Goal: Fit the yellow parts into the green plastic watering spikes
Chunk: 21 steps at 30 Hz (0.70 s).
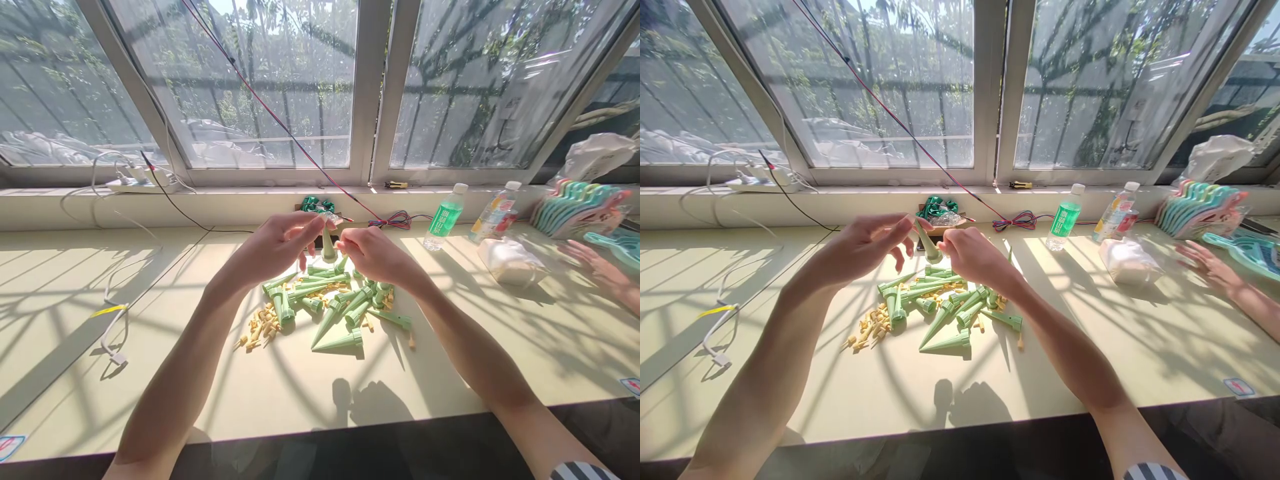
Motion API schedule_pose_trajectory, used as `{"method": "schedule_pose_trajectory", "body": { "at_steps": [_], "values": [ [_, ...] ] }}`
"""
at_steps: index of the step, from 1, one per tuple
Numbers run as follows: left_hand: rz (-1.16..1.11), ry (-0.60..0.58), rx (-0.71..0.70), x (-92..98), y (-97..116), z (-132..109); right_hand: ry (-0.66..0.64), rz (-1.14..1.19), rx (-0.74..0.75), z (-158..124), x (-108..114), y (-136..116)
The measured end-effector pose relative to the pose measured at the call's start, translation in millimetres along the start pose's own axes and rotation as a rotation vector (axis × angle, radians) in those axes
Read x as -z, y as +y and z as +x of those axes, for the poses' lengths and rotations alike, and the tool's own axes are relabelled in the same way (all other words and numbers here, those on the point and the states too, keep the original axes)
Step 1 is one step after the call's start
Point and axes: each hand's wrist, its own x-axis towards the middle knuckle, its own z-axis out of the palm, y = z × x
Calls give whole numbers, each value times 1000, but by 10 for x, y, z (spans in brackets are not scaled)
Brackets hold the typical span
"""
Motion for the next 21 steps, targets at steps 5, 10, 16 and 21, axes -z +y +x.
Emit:
{"method": "schedule_pose_trajectory", "body": {
  "at_steps": [5,10,16,21],
  "values": [
    [-68,-5,-41,-19,13,3,81,-3,-43,49,6,19],
    [-132,-116,-31,-31,15,23,165,12,-76,66,31,18],
    [-185,-91,57,-60,-9,70,139,117,-75,41,98,-46],
    [-67,-194,103,-39,-55,89,123,156,-75,27,120,-91]
  ]
}}
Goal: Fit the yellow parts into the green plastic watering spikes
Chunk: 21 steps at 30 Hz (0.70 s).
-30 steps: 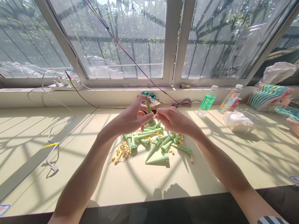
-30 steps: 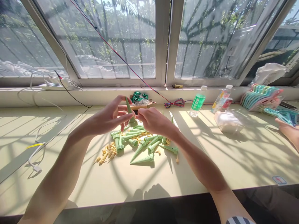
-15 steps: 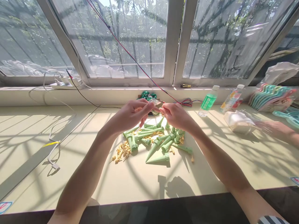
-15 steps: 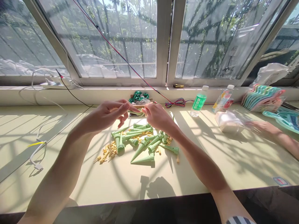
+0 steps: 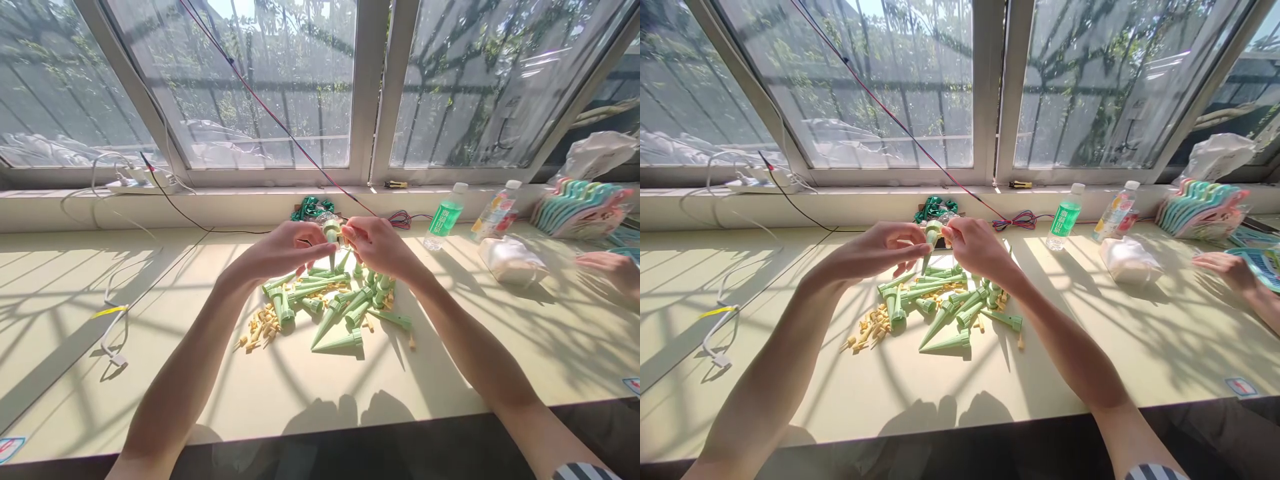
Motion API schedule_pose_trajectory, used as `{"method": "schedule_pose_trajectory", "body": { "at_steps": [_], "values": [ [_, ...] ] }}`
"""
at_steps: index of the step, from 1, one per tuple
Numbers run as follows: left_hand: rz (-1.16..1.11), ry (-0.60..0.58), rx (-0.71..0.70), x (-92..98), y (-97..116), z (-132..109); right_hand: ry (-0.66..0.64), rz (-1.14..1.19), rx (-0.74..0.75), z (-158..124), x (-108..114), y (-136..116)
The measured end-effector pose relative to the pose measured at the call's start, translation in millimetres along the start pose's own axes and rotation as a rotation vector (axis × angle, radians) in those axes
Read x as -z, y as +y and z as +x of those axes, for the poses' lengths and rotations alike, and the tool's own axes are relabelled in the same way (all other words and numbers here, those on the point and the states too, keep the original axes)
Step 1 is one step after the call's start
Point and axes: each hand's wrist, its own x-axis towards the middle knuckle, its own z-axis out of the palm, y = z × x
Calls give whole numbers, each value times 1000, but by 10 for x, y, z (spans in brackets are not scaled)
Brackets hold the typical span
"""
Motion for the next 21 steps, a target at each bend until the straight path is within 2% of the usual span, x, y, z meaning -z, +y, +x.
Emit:
{"method": "schedule_pose_trajectory", "body": {
  "at_steps": [3,6,16,21],
  "values": [
    [58,-96,4,4,-14,2,-16,54,2,-7,3,-4],
    [59,-113,-8,-9,-25,10,-57,138,15,-11,6,13],
    [179,-79,-134,-45,-95,45,-154,356,34,-7,-21,128],
    [299,18,-113,-80,-112,56,-195,502,51,-3,-32,129]
  ]
}}
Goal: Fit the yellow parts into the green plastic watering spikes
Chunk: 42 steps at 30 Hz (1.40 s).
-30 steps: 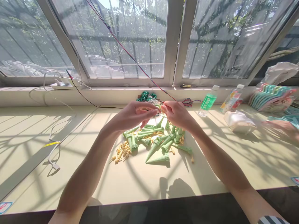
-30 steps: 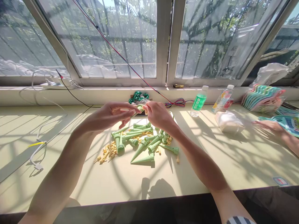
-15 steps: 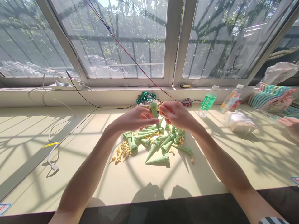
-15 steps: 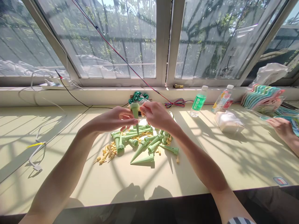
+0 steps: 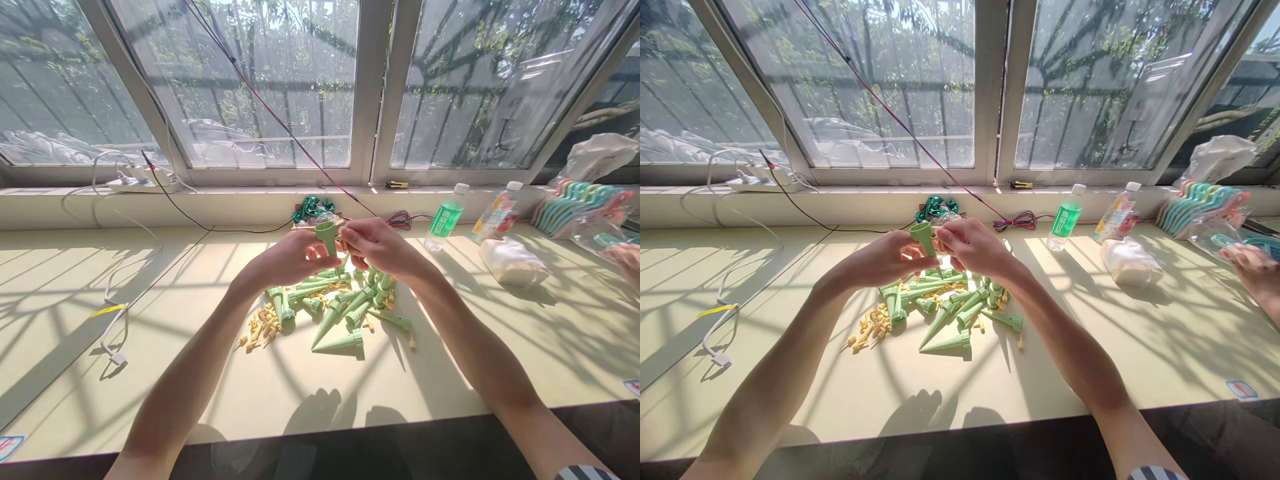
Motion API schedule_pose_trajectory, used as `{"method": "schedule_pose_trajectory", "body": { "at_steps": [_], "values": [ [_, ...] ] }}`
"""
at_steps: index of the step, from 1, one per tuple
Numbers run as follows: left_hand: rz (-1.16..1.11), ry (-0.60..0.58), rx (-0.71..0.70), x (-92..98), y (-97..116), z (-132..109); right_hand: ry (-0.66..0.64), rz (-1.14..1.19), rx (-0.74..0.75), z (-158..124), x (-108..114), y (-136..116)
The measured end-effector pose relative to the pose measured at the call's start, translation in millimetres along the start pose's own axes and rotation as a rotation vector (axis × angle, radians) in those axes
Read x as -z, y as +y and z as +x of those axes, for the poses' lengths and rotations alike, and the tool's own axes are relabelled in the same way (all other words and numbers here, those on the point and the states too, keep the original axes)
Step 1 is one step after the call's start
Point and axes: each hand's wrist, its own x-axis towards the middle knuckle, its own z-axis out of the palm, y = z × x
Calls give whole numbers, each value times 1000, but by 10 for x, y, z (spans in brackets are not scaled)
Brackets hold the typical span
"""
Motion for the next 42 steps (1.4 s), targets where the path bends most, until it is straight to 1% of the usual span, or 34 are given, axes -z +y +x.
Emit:
{"method": "schedule_pose_trajectory", "body": {
  "at_steps": [5,8,11,14,17,19,21,23,25,27,29,34,37,42],
  "values": [
    [177,180,-30,-78,41,9,-54,212,-51,8,-20,-80],
    [230,254,-63,-122,37,20,-81,260,-92,8,-30,-104],
    [264,292,-65,-127,20,26,-57,179,-97,7,-38,-88],
    [259,296,-3,-70,-1,24,-11,-25,-61,-2,-50,-87],
    [185,243,162,28,-31,21,37,-248,-13,-17,-65,-137],
    [-10,130,230,90,-51,20,52,-355,28,-28,-73,-181],
    [-256,13,235,137,-65,19,48,-420,72,-37,-78,-212],
    [-412,-87,227,167,-70,16,43,-444,107,-43,-81,-224],
    [-462,-173,221,184,-70,11,39,-445,129,-46,-82,-221],
    [-483,-234,210,193,-70,8,35,-445,138,-47,-81,-214],
    [-514,-240,202,198,-75,8,31,-446,138,-46,-80,-209],
    [-628,-200,155,207,-92,20,41,-443,108,-43,-72,-207],
    [-689,-187,159,208,-95,28,50,-437,90,-42,-67,-208],
    [-687,-163,133,187,-97,35,66,-443,72,-42,-70,-209]
  ]
}}
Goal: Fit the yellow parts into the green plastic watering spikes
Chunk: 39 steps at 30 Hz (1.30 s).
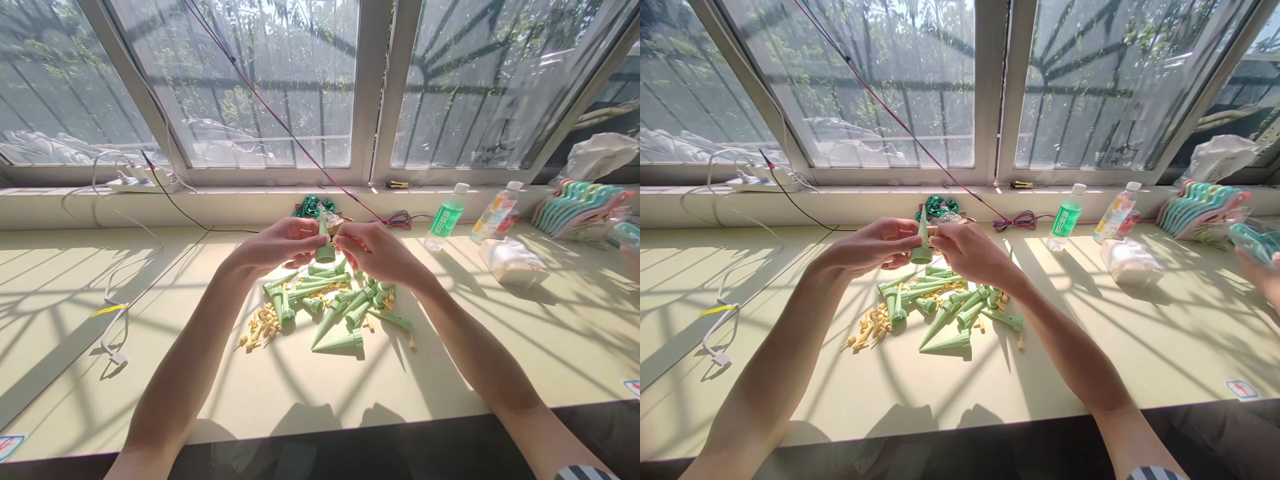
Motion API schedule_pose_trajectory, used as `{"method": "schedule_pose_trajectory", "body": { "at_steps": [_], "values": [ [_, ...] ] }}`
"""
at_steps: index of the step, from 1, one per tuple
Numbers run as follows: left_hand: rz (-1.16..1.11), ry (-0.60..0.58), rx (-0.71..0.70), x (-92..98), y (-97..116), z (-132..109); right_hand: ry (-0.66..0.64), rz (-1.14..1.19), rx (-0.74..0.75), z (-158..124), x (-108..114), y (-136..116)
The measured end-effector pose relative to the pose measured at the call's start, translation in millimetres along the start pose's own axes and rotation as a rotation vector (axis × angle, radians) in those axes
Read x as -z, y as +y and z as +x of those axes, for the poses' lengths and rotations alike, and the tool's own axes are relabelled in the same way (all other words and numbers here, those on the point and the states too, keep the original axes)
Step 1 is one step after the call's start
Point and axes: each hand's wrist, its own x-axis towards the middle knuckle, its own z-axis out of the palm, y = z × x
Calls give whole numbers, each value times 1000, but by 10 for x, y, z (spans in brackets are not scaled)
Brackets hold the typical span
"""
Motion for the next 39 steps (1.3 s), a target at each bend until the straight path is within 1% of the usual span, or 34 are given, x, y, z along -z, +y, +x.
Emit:
{"method": "schedule_pose_trajectory", "body": {
  "at_steps": [6,11,15,17,21,24,26,28,29,31,33,34,36,39],
  "values": [
    [57,55,-71,-38,-36,14,5,0,-36,16,-24,23],
    [109,59,-171,-89,-43,25,4,3,-42,28,-31,66],
    [196,116,-213,-132,-46,35,-3,-17,-62,36,-27,78],
    [278,162,-251,-148,-62,46,-7,-35,-81,43,-28,76],
    [488,262,-377,-180,-105,66,-17,-81,-114,62,-35,82],
    [695,281,-463,-210,-128,73,-21,-116,-123,71,-35,105],
    [832,287,-554,-230,-134,74,-22,-127,-136,71,-30,121],
    [905,300,-610,-249,-126,68,-17,-116,-153,68,-23,130],
    [901,312,-599,-257,-115,61,-12,-103,-158,66,-20,131],
    [802,328,-494,-263,-80,40,22,-74,-154,62,-14,132],
    [606,327,-371,-255,-41,19,96,-66,-133,59,-9,134],
    [500,319,-332,-245,-24,12,140,-72,-121,57,-8,135],
    [326,313,-293,-218,-3,8,220,-91,-97,53,-5,138],
    [222,289,-207,-181,3,24,283,-114,-53,44,-4,135]
  ]
}}
